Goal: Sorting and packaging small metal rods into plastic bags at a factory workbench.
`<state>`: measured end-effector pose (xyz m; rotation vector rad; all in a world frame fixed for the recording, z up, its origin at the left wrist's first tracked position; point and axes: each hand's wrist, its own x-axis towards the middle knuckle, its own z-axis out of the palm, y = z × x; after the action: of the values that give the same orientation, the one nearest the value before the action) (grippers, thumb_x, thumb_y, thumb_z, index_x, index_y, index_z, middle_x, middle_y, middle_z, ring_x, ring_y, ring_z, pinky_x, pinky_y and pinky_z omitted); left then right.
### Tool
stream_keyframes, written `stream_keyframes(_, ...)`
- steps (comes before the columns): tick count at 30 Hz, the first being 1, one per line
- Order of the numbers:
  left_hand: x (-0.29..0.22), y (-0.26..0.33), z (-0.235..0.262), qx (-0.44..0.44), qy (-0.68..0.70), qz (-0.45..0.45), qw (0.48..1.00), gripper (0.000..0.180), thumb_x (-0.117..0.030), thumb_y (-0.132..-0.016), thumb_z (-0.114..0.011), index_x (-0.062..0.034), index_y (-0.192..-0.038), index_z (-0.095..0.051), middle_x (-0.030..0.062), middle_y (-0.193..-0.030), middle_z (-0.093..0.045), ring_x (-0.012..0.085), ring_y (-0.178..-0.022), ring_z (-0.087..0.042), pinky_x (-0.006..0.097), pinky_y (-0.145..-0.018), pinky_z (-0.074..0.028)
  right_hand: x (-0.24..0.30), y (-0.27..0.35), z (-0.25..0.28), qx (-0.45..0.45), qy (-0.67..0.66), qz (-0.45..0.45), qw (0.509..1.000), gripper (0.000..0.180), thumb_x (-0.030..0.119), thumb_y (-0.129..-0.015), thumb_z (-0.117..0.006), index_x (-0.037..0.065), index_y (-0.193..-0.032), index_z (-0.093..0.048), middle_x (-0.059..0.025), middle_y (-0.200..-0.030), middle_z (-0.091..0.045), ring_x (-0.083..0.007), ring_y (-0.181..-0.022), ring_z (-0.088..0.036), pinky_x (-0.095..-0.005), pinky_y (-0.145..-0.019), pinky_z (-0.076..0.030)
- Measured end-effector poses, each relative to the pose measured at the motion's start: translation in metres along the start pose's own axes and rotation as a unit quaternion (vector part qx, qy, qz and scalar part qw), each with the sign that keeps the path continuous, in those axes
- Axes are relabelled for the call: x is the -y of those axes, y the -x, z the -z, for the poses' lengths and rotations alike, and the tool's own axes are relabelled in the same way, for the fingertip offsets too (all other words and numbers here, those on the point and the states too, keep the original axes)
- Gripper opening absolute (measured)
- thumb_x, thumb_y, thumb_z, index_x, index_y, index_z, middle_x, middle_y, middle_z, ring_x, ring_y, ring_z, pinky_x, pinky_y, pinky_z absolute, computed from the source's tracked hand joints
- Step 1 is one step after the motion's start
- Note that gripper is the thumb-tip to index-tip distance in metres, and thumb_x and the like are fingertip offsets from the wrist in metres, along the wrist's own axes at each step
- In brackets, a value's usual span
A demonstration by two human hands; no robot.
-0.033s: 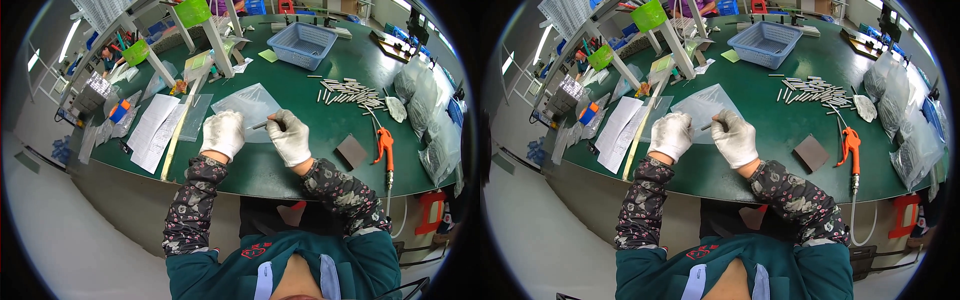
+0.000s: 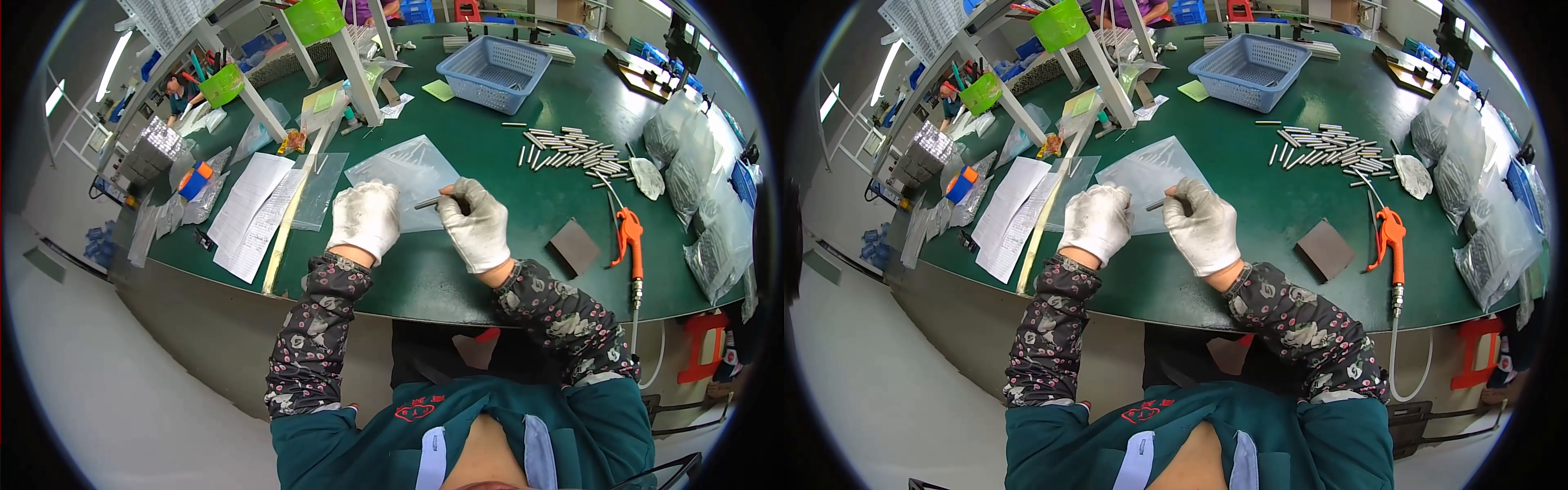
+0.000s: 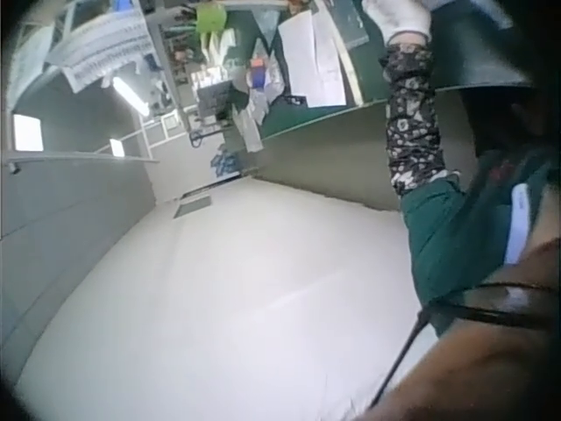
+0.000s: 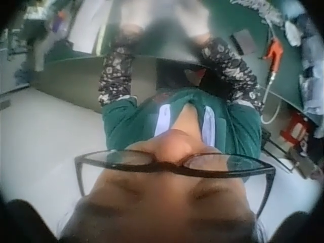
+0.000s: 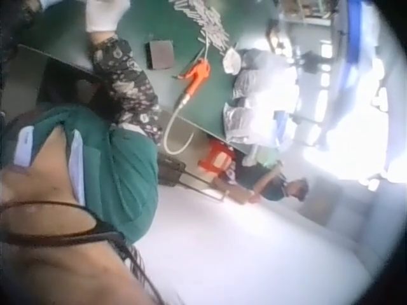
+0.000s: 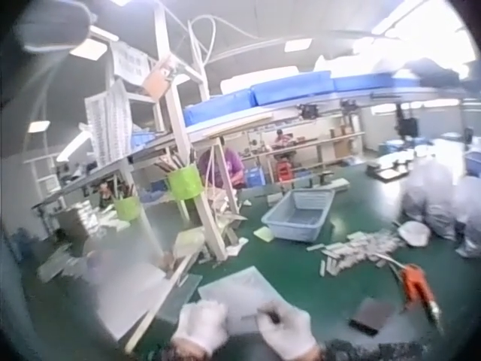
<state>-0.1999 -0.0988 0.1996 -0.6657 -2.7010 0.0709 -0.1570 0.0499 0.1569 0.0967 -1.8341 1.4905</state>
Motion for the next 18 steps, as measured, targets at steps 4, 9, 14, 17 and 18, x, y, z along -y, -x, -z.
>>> stream_keyframes(4, -0.001, -0.001, 0.000, 0.011, 0.013, -0.023, 1.000, 0.010, -0.019, -0.076, -0.064, -0.0101, -0.080, -0.063, 0.0091, -0.081, -0.062, 0.0281, -0.084, -0.062, 0.040, -0.075, -0.049, 0.000, 0.004, 0.008, 0.059, 0.082, 0.081, 0.992, 0.005, 0.003, -0.075, -0.064, 0.005, -0.079, -0.062, -0.0122, -0.065, -0.063, -0.0243, -0.060, -0.065, -0.0314, -0.056, -0.052)
stream_keyframes(9, -0.002, -0.009, -0.006, -0.033, 0.047, 0.001, 0.998, 0.011, -0.020, -0.077, -0.063, -0.0092, -0.081, -0.064, 0.0103, -0.080, -0.063, 0.0301, -0.082, -0.062, 0.042, -0.073, -0.050, -0.022, 0.001, -0.010, 0.126, 0.151, 0.066, 0.978, 0.013, 0.013, -0.079, -0.059, 0.007, -0.090, -0.062, -0.0141, -0.067, -0.063, -0.0314, -0.063, -0.064, -0.0397, -0.060, -0.052)
stream_keyframes(14, 0.018, -0.021, 0.007, -0.071, 0.021, 0.019, 0.997, 0.009, -0.017, -0.078, -0.061, -0.0091, -0.080, -0.064, 0.0109, -0.083, -0.064, 0.0307, -0.083, -0.062, 0.041, -0.073, -0.050, -0.005, -0.032, 0.014, 0.370, 0.288, 0.235, 0.851, 0.035, 0.021, -0.077, -0.061, 0.007, -0.108, -0.059, -0.0156, -0.105, -0.063, -0.0306, -0.110, -0.055, -0.0438, -0.091, -0.042)
stream_keyframes(17, 0.028, -0.040, 0.023, -0.096, 0.021, -0.003, 0.995, 0.007, -0.013, -0.077, -0.059, -0.0121, -0.080, -0.065, 0.0086, -0.083, -0.065, 0.0290, -0.082, -0.063, 0.038, -0.072, -0.051, -0.031, -0.057, 0.030, 0.352, 0.462, 0.359, 0.731, 0.025, 0.022, -0.075, -0.060, 0.006, -0.094, -0.063, -0.0181, -0.110, -0.057, -0.0317, -0.116, -0.048, -0.0384, -0.092, -0.042)
stream_keyframes(18, 0.032, -0.046, 0.032, -0.099, 0.015, -0.001, 0.995, 0.008, -0.014, -0.077, -0.058, -0.0131, -0.080, -0.065, 0.0078, -0.082, -0.065, 0.0285, -0.082, -0.063, 0.037, -0.072, -0.052, -0.035, -0.070, 0.027, 0.363, 0.491, 0.376, 0.697, 0.020, 0.021, -0.075, -0.058, 0.007, -0.088, -0.064, -0.0183, -0.106, -0.057, -0.0311, -0.112, -0.050, -0.0364, -0.090, -0.044)
